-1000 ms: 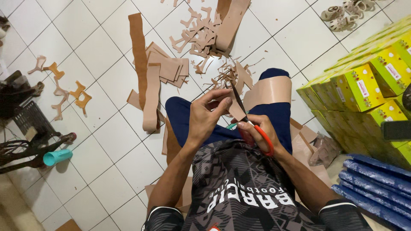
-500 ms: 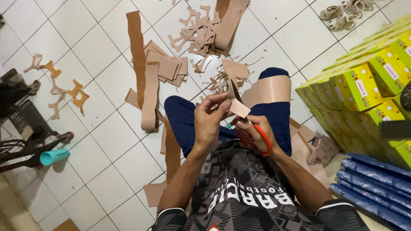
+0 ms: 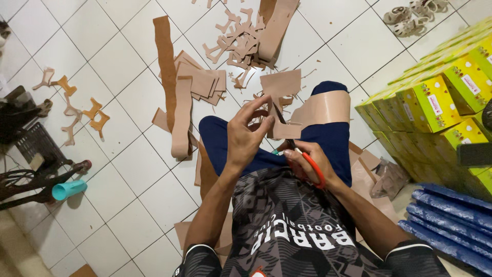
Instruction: The person sits on the floor and uses red-handled scissors to cut a long strip of beige material into small, identical shapes. The cut pieces are dropped onto the floor, accumulating in a pile.
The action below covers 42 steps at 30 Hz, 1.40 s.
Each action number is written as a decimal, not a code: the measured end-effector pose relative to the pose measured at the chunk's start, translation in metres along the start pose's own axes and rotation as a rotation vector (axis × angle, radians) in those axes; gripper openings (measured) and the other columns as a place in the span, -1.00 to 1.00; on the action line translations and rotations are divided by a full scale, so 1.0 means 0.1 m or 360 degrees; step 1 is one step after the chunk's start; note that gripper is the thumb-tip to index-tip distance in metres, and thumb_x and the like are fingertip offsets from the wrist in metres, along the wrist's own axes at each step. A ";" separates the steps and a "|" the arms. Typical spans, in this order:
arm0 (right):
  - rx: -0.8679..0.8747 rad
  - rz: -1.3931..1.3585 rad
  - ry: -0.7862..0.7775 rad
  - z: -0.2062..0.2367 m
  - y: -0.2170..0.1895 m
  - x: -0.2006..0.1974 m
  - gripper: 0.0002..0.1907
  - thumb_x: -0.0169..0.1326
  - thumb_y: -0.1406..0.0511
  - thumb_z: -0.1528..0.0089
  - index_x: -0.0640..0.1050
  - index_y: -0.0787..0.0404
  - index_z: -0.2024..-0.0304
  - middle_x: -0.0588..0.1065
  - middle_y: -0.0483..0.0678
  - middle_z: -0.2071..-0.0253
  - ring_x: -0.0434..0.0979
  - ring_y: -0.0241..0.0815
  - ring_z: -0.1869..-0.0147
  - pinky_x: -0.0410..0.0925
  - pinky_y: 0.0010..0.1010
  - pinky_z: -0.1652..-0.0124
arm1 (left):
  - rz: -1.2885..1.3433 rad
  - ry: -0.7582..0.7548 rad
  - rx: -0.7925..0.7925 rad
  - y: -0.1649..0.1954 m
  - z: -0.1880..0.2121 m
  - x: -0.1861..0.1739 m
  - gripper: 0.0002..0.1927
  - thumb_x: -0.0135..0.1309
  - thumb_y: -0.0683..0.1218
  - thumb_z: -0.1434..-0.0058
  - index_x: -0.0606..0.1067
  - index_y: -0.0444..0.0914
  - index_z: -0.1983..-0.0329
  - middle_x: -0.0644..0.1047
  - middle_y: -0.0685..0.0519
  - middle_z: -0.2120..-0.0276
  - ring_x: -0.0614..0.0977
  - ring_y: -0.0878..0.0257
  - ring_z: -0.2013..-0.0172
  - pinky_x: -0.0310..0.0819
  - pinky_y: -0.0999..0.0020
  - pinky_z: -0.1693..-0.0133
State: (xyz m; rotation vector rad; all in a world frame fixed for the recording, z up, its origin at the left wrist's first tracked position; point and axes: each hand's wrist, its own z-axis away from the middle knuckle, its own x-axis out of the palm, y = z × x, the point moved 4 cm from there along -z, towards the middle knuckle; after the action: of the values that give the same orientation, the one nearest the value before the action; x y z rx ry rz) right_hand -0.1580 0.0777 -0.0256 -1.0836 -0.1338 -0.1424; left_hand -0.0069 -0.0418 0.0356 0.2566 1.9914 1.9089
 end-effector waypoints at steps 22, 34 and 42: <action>-0.0200 -0.0124 0.0093 -0.01 0.02 0.02 -0.71 0.04 0.25 -0.31 0.58 0.40 0.27 0.30 -0.20 0.71 0.16 -0.44 0.71 0.07 -0.53 0.67 | 0.0330 0.0107 -0.0045 -0.09 0.16 0.21 -0.51 0.23 -0.26 -0.27 0.47 -0.26 -0.28 0.47 -0.10 -0.25 0.65 0.15 -0.09 0.69 0.35 0.05; -0.0136 0.0070 0.0146 -0.04 0.14 0.04 -0.69 0.04 0.21 -0.30 0.60 0.35 0.13 0.35 -0.16 0.68 0.27 -0.39 0.70 0.20 -0.51 0.66 | 0.0554 0.0153 -0.0230 -0.34 0.02 0.11 -0.51 0.21 -0.21 -0.32 0.45 -0.41 -0.31 0.55 -0.19 -0.18 0.66 0.13 -0.07 0.69 0.35 -0.01; -0.0615 -0.0061 0.0006 -0.09 0.04 0.03 -0.70 -0.02 0.31 -0.36 0.51 0.32 -0.09 0.34 -0.22 0.54 0.27 -0.44 0.56 0.18 -0.56 0.55 | 0.0404 0.0224 -0.0129 -0.24 0.22 0.25 -0.54 0.22 -0.20 -0.28 0.48 -0.35 -0.25 0.46 -0.22 -0.26 0.61 0.12 -0.14 0.68 0.32 -0.02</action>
State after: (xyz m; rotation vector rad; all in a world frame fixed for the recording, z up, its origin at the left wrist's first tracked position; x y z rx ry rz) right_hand -0.1542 0.0715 -0.0326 -1.4661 -0.1265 -0.2103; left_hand -0.0188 -0.0136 0.0079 0.3787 2.0472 2.2151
